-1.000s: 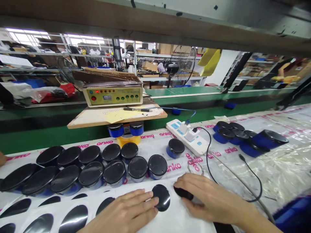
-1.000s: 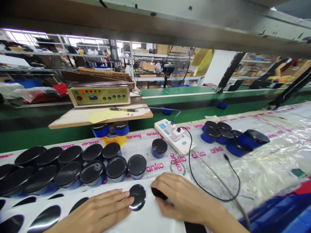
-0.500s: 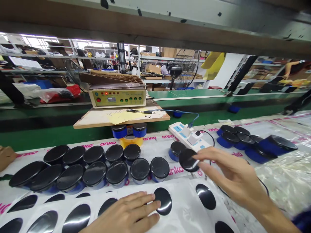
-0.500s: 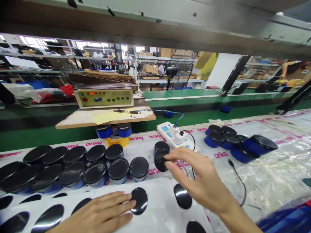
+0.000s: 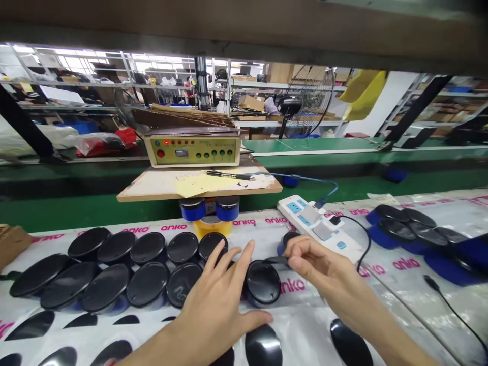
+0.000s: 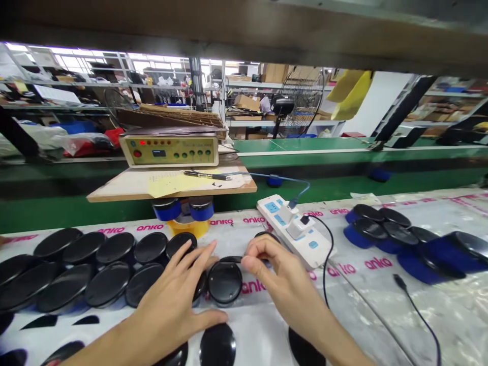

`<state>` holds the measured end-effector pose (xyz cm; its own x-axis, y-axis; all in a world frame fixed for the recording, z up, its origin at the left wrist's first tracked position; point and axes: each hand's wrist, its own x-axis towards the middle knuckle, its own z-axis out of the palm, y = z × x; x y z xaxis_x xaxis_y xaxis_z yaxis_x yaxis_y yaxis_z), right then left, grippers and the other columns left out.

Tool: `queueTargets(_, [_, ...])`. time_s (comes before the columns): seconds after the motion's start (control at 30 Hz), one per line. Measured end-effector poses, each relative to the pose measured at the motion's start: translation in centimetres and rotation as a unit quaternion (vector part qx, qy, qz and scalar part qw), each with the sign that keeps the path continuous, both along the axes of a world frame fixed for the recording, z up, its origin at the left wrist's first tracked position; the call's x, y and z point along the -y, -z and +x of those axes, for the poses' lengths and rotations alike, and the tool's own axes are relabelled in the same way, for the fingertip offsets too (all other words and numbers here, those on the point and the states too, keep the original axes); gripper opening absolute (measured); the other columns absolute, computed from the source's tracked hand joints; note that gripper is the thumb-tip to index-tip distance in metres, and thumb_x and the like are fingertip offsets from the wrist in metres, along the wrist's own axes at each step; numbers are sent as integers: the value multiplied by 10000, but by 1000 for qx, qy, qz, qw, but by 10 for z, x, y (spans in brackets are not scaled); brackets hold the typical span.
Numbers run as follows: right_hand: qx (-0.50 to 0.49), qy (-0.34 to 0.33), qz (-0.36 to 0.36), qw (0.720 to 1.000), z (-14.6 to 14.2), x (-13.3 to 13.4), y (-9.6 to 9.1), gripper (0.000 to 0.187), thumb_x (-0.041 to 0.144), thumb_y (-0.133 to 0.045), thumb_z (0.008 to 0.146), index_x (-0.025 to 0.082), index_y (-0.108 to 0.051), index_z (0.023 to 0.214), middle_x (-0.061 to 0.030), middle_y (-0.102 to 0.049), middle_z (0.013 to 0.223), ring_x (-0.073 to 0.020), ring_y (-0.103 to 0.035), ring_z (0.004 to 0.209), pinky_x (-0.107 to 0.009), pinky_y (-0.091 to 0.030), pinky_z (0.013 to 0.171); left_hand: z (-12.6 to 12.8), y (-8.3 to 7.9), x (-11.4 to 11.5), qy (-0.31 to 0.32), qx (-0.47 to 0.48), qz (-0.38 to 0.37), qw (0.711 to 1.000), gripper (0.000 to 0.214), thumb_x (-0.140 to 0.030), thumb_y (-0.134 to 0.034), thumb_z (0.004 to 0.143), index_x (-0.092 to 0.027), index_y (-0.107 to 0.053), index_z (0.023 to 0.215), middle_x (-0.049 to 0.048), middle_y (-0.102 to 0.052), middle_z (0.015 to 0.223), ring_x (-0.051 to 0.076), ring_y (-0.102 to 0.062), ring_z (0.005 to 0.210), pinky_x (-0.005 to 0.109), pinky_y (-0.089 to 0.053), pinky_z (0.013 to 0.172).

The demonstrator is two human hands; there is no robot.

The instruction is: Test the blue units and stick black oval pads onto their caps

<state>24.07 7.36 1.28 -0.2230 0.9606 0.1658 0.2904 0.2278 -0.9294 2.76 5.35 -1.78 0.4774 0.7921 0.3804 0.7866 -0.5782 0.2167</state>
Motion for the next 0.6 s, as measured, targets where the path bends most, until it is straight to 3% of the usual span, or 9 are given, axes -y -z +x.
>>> queueTargets(0.1, [-29,-15,-31,999,-1,0,7,237,410,-547,870,210,-557,743,-20,-477,967,-146,-503,893,-224,-434,737,5,8,-4,11,22,-20,999,1110,-452,-716,703,-174,61,1446,40,-650,1143,244,-499,1202,485,-310,1090])
queueTargets(0.2, [-45,-24,-90,995,-8,1,14,260,431,-533,871,210,-558,737,-16,-477,940,-128,-488,800,-213,-419,662,4,11,-4,14,38,-26,999,1125,-453,-716,705,-175,84,1444,32,-648,1147,224,-533,1160,452,-308,1092])
queueTargets(0.6, [-63,-13,-106,992,-20,-2,31,278,417,-505,885,206,-488,706,-17,-497,829,-151,-483,792,-252,-409,669,3,7,-5,25,27,16,999,744,-538,-412,886,-107,-137,1427,56,-664,1114,191,-567,1094,406,-350,1046])
